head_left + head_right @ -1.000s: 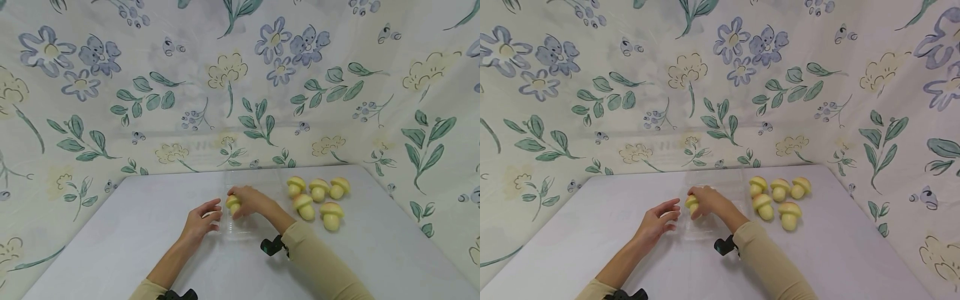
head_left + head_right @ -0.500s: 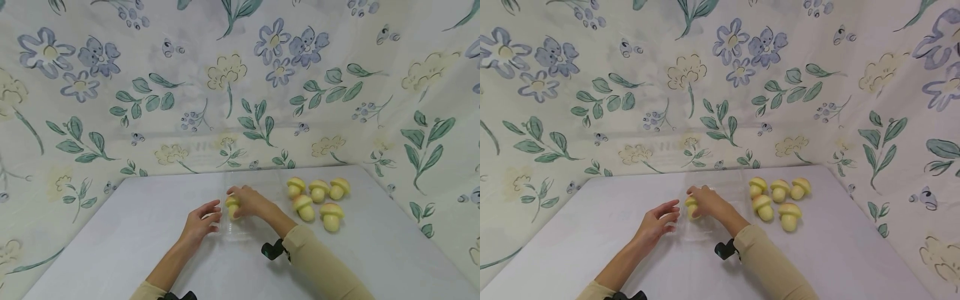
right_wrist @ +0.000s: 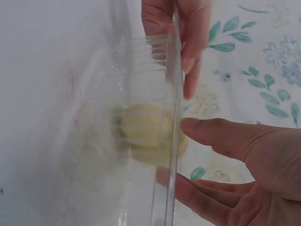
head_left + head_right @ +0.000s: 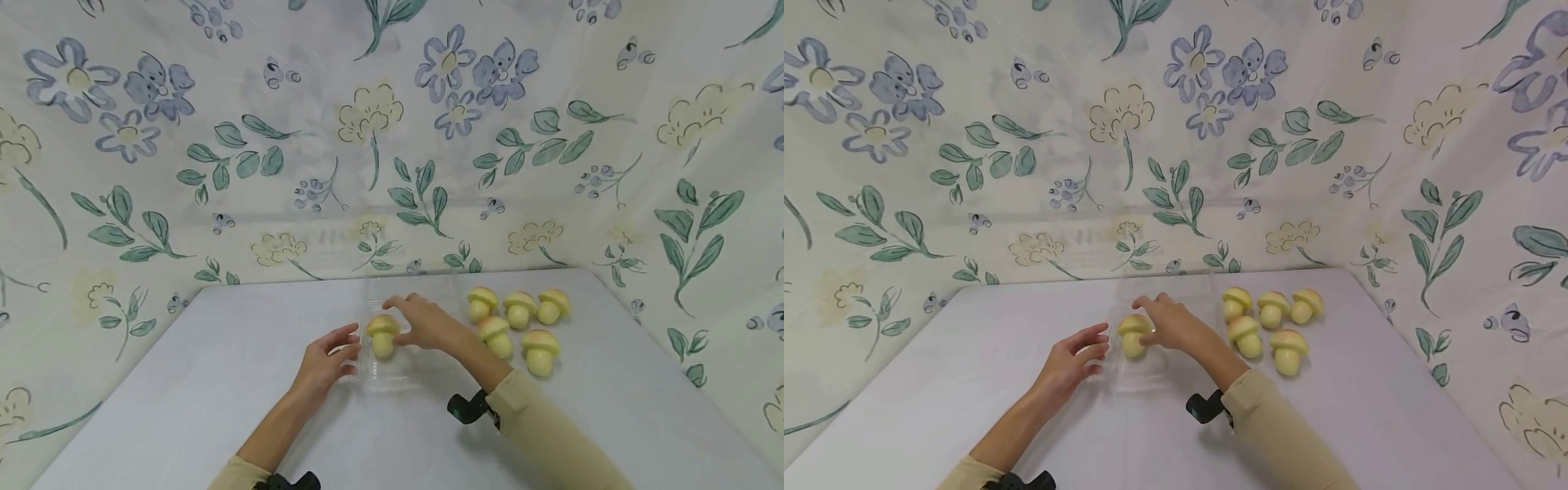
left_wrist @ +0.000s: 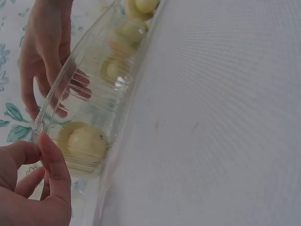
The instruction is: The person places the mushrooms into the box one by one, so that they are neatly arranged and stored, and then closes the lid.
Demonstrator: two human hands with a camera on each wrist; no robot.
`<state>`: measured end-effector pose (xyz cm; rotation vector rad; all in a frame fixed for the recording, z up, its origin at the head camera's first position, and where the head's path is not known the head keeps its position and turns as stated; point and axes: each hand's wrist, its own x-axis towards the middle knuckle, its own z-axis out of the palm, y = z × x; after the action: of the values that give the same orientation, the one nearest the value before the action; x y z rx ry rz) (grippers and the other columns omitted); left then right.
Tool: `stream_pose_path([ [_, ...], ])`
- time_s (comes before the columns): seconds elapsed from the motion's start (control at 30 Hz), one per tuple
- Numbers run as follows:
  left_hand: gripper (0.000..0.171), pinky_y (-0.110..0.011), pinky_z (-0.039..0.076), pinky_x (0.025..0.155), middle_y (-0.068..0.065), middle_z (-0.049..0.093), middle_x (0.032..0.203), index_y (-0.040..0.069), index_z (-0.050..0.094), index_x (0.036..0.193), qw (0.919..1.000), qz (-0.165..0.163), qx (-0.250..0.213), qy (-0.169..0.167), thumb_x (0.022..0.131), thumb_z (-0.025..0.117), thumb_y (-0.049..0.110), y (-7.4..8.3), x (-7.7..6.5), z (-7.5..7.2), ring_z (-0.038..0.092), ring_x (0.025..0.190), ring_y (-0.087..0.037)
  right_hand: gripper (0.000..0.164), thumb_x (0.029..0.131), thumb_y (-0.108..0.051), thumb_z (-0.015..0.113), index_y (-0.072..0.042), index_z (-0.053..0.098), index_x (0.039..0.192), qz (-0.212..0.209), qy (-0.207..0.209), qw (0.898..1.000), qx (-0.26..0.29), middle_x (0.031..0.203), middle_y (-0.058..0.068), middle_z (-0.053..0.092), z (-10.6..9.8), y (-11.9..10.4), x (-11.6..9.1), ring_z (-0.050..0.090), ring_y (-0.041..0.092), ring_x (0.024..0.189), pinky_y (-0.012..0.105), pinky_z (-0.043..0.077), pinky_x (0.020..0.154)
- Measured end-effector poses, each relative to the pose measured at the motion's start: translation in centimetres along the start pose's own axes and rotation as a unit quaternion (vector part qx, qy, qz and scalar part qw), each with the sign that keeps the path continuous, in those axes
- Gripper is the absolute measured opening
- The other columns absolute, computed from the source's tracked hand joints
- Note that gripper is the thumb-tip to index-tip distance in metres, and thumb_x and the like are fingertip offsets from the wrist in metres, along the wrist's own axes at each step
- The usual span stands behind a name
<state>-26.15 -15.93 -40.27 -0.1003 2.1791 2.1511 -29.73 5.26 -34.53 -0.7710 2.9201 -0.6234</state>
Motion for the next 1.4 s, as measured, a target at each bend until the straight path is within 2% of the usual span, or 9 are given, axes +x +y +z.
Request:
stream_pose_path([
  [0.1, 0.049, -0.019, 0.054, 0.063, -0.003, 0.059, 0.111, 0.006, 0.054, 0.139, 1.0000, -0.001, -0.001, 0.000, 0.091, 0.063, 0.002, 0.0, 0.0, 0.0, 0.057, 0.087, -0.012, 0.059, 0.086, -0.028, 0.076, -0.023, 0.050, 0.139, -0.005, 0.013, 1.000, 0.010, 0.130, 0.015, 0.055, -0.7, 0.7, -0.9, 0.061, 0.025, 0.100, 0.040, 0.055, 0.086],
  [0.27, 0.049, -0.019, 0.054, 0.064, -0.002, 0.059, 0.111, 0.006, 0.054, 0.139, 1.0000, 0.002, 0.000, 0.000, 0.091, 0.064, 0.002, 0.0, 0.0, -0.1, 0.056, 0.086, -0.012, 0.059, 0.087, -0.027, 0.076, -0.022, 0.050, 0.139, 0.000, 0.024, 0.999, 0.037, 0.131, 0.014, 0.054, -1.5, 1.9, -2.2, 0.064, 0.016, 0.085, 0.029, 0.055, 0.074],
  [0.43, 0.049, -0.019, 0.054, 0.063, -0.005, 0.059, 0.113, 0.005, 0.053, 0.139, 1.0000, 0.003, 0.000, 0.002, 0.091, 0.064, 0.002, 0.0, -0.1, -0.1, 0.057, 0.086, -0.012, 0.058, 0.087, -0.029, 0.075, -0.026, 0.049, 0.139, 0.000, 0.016, 0.998, 0.069, 0.135, 0.011, 0.053, -2.2, 2.7, -3.4, 0.068, 0.016, 0.091, 0.025, 0.057, 0.073],
  [0.67, 0.049, -0.019, 0.054, 0.062, -0.002, 0.060, 0.108, 0.004, 0.054, 0.138, 1.0000, 0.001, -0.006, 0.005, 0.091, 0.064, 0.002, 0.0, -0.1, -0.1, 0.057, 0.084, -0.012, 0.057, 0.087, -0.035, 0.075, -0.029, 0.050, 0.139, 0.004, 0.023, 0.996, 0.087, 0.135, 0.007, 0.054, -3.2, 3.8, -5.3, 0.070, 0.016, 0.093, 0.027, 0.059, 0.073],
  [0.97, 0.047, -0.018, 0.054, 0.062, -0.003, 0.059, 0.110, 0.005, 0.054, 0.138, 0.9999, 0.001, -0.011, 0.003, 0.092, 0.063, 0.002, 0.3, 0.1, 0.1, 0.057, 0.084, -0.011, 0.056, 0.088, -0.033, 0.073, -0.022, 0.051, 0.139, -0.028, 0.017, 0.992, 0.122, 0.134, 0.013, 0.055, -3.6, 6.1, -6.7, 0.070, 0.017, 0.091, 0.025, 0.059, 0.075],
  [1.23, 0.047, -0.018, 0.054, 0.061, -0.005, 0.060, 0.111, 0.005, 0.056, 0.137, 0.9999, 0.001, -0.015, 0.007, 0.091, 0.065, 0.002, 0.1, 0.1, 0.2, 0.056, 0.083, -0.012, 0.054, 0.090, -0.035, 0.071, -0.022, 0.051, 0.138, -0.020, 0.024, 0.993, 0.117, 0.135, 0.012, 0.058, -4.5, 8.3, -8.5, 0.070, 0.016, 0.093, 0.026, 0.059, 0.076],
  [1.4, 0.047, -0.018, 0.054, 0.060, -0.006, 0.060, 0.112, 0.004, 0.055, 0.137, 0.9998, 0.000, -0.019, 0.009, 0.091, 0.064, 0.001, 0.0, 0.1, 0.1, 0.057, 0.082, -0.012, 0.053, 0.091, -0.033, 0.069, -0.018, 0.050, 0.139, -0.036, 0.041, 0.991, 0.119, 0.135, 0.011, 0.058, -5.1, 9.7, -9.5, 0.069, 0.024, 0.100, 0.027, 0.059, 0.079],
])
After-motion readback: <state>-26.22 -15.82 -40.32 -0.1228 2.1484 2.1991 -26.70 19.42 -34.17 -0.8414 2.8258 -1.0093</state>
